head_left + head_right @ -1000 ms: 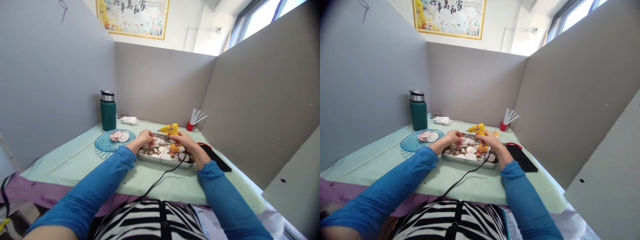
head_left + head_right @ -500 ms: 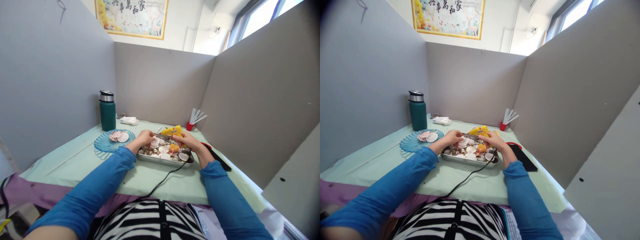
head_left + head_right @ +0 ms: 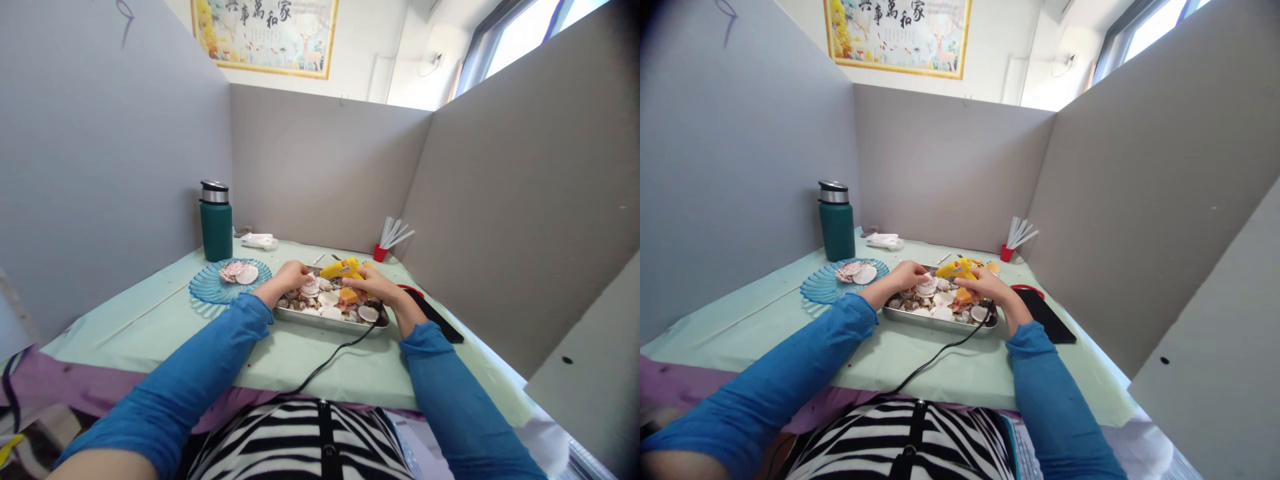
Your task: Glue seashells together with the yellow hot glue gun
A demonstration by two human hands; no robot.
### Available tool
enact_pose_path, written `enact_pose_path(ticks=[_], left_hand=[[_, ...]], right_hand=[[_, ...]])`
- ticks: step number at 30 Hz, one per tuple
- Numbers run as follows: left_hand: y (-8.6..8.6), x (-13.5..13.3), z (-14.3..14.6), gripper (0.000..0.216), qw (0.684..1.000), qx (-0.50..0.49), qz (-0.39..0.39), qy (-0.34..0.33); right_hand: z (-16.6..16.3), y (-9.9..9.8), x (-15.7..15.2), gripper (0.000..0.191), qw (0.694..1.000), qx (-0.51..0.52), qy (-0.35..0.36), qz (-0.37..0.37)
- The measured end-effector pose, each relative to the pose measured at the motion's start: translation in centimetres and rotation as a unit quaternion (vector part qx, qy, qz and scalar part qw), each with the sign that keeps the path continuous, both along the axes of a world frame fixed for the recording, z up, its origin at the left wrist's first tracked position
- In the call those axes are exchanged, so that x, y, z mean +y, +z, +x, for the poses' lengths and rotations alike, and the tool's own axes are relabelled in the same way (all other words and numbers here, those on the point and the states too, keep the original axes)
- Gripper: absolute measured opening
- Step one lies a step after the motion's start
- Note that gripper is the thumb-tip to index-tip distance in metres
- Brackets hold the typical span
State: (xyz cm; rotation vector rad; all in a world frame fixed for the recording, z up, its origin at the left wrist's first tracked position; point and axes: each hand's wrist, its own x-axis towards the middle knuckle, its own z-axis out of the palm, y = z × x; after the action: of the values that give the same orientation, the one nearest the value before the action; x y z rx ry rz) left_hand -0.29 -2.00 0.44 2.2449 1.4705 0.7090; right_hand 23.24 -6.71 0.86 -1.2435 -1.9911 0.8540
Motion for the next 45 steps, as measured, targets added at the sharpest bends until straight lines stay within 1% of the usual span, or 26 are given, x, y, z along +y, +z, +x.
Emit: enact_pose_path(ticks=[3, 8, 12, 14, 18, 20, 26, 29, 32, 34, 40, 45], left_hand=[[0.0, 0.0, 0.0, 0.015, 1.0, 0.009, 0.014, -0.007], [-0.1, 0.5, 0.1, 0.019, 0.999, 0.028, 0.035, 0.002], [-0.4, 1.0, 0.1, 0.021, 0.999, 0.021, 0.044, 0.002], [-0.5, 1.1, 0.1, 0.02, 0.999, 0.011, 0.04, 0.003], [-0.6, 1.0, 0.1, 0.018, 0.999, -0.037, 0.024, 0.016], [-0.5, 0.9, 0.1, 0.019, 0.999, -0.042, 0.02, 0.023], [-0.4, 0.7, 0.1, 0.018, 0.999, 0.027, 0.041, 0.005], [-0.6, 1.1, 0.1, 0.024, 0.998, 0.035, 0.059, -0.008], [-0.8, 1.5, 0.1, 0.029, 0.996, 0.058, 0.068, -0.019], [-0.9, 1.5, 0.1, 0.027, 0.996, 0.062, 0.066, -0.02], [-0.9, 1.3, 0.1, 0.02, 0.998, 0.023, 0.051, -0.008], [-0.9, 1.4, 0.1, 0.028, 0.994, 0.079, 0.067, -0.023]], right_hand=[[0.1, 0.0, 0.1, 0.042, 1.0, -0.015, 0.005, -0.004], [-0.2, 0.0, -0.1, 0.043, 0.999, -0.031, 0.025, -0.023], [-0.3, 0.0, -0.2, 0.039, 0.999, -0.018, 0.016, -0.039], [-0.2, 0.0, -0.1, 0.04, 0.999, -0.017, 0.013, -0.035], [0.2, 0.0, 0.2, 0.045, 1.0, -0.019, 0.008, 0.003], [0.3, -0.1, 0.4, 0.046, 1.0, -0.029, 0.005, 0.01], [0.0, -0.2, 0.2, 0.043, 0.999, -0.048, 0.001, -0.001], [-0.5, 0.1, -0.2, 0.038, 0.998, -0.049, 0.012, -0.026], [-0.7, 0.2, -0.3, 0.037, 0.999, -0.042, 0.018, -0.025], [-0.4, 0.1, -0.2, 0.038, 0.999, -0.027, 0.014, -0.024], [0.3, 0.0, 0.2, 0.042, 1.0, -0.026, 0.01, 0.0], [-0.2, 0.0, 0.0, 0.038, 0.999, -0.048, 0.008, -0.014]])
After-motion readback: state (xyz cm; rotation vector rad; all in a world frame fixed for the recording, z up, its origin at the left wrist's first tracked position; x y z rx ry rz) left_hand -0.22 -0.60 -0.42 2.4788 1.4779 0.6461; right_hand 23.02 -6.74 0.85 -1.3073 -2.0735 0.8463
